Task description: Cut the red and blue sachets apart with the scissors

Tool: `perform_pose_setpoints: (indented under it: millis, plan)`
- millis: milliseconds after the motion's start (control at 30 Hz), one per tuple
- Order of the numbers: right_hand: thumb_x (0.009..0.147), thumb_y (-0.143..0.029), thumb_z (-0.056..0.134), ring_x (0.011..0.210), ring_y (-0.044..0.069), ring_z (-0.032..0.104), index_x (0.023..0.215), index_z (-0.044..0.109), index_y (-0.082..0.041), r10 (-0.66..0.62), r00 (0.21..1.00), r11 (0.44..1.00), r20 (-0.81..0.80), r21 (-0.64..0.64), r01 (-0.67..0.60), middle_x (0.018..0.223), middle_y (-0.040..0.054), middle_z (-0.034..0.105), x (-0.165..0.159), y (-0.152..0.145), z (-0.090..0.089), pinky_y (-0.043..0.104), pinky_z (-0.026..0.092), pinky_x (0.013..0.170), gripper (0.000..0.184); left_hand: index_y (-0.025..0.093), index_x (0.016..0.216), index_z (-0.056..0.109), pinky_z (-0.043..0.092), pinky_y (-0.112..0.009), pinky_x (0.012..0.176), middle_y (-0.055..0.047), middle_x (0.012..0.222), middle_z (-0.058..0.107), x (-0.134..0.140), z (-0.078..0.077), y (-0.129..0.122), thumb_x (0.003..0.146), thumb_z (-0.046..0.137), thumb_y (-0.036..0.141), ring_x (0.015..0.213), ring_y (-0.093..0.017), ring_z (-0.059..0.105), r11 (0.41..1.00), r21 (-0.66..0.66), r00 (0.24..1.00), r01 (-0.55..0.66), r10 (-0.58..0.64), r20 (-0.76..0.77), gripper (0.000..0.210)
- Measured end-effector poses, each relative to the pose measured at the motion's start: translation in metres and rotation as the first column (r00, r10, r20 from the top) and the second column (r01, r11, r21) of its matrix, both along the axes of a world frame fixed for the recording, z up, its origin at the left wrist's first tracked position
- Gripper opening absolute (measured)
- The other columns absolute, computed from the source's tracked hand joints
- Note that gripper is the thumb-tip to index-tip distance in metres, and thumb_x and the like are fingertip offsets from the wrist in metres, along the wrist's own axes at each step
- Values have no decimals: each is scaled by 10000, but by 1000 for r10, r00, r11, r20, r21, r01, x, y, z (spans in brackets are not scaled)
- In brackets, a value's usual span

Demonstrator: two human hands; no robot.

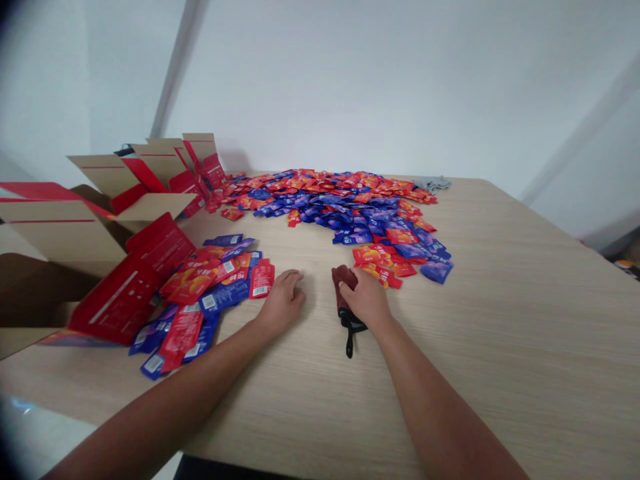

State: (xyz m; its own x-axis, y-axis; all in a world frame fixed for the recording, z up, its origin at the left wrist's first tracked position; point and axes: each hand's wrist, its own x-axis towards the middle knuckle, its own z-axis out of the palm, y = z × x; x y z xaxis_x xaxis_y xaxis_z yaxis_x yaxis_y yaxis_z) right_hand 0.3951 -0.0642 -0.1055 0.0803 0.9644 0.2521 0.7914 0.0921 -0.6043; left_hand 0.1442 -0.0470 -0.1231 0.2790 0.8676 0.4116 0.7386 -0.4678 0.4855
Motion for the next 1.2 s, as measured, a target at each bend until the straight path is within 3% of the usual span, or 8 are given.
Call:
perform_pose_setpoints:
  millis: [167,267,467,733,900,1000,1133,1200]
  plan:
    - [898,-369,693,841,231,664,1000,694,-232,-11,1000,1000,-8,-14,11,923,49,755,-1,-1,2,307,397,700,171,166,1125,708,518,-485,1129,-134,1201,721,-26,-1,32,814,572,103,1200,-292,660,971,14,971,-240,240,9,345]
    - [903,-375,690,838,235,663,994,687,-238,-13,1000,1000,-12,-16,13,918,47,755,0,1,1,310,395,698,164,172,1085,713,499,-521,1136,-136,1147,724,-35,-1,40,808,568,92,1184,-316,657,950,36,951,-309,308,28,323]
    - [908,-385,683,827,234,665,983,687,-241,-16,999,1000,-37,-16,16,911,49,756,-1,3,-1,314,407,702,163,175,1152,696,484,-486,1178,-148,1296,666,-8,-2,59,839,512,56,1294,-291,610,976,66,976,-208,203,75,383]
    - [905,-394,681,849,245,676,1031,707,-237,-14,999,1000,-50,-8,13,954,60,765,-1,4,-3,330,432,738,203,114,1236,688,489,-433,1166,-171,1265,689,53,-1,126,846,513,69,1262,-275,626,999,32,999,-34,33,5,429]
    - [910,-398,669,862,247,677,1020,702,-242,-9,998,1000,-55,-11,9,957,57,763,-2,4,-2,333,439,751,193,139,1461,609,393,-432,1251,-165,1525,602,72,1,152,911,556,151,1442,-277,528,991,6,987,133,-132,-94,553]
    - [907,-394,669,852,245,675,1014,701,-245,-11,998,1000,-66,-12,10,936,50,759,-2,4,0,329,431,738,186,180,1560,539,342,-440,1275,-144,1655,495,83,4,156,992,574,299,1523,-282,452,971,-25,942,239,-238,-235,581]
    - [907,-388,669,867,249,673,1028,705,-244,-15,999,1000,-50,2,15,956,60,765,-2,4,0,331,426,746,192,213,1544,565,367,-494,1229,-158,1588,557,100,9,164,1049,523,526,1457,-329,503,985,-49,910,167,-173,-376,587]
    - [908,-396,670,857,248,668,1026,705,-241,-19,999,1000,-46,0,19,941,59,762,-2,4,0,329,420,735,198,198,1495,606,403,-495,1186,-178,1491,620,109,13,169,1054,514,535,1389,-341,548,992,-40,916,116,-122,-382,563]
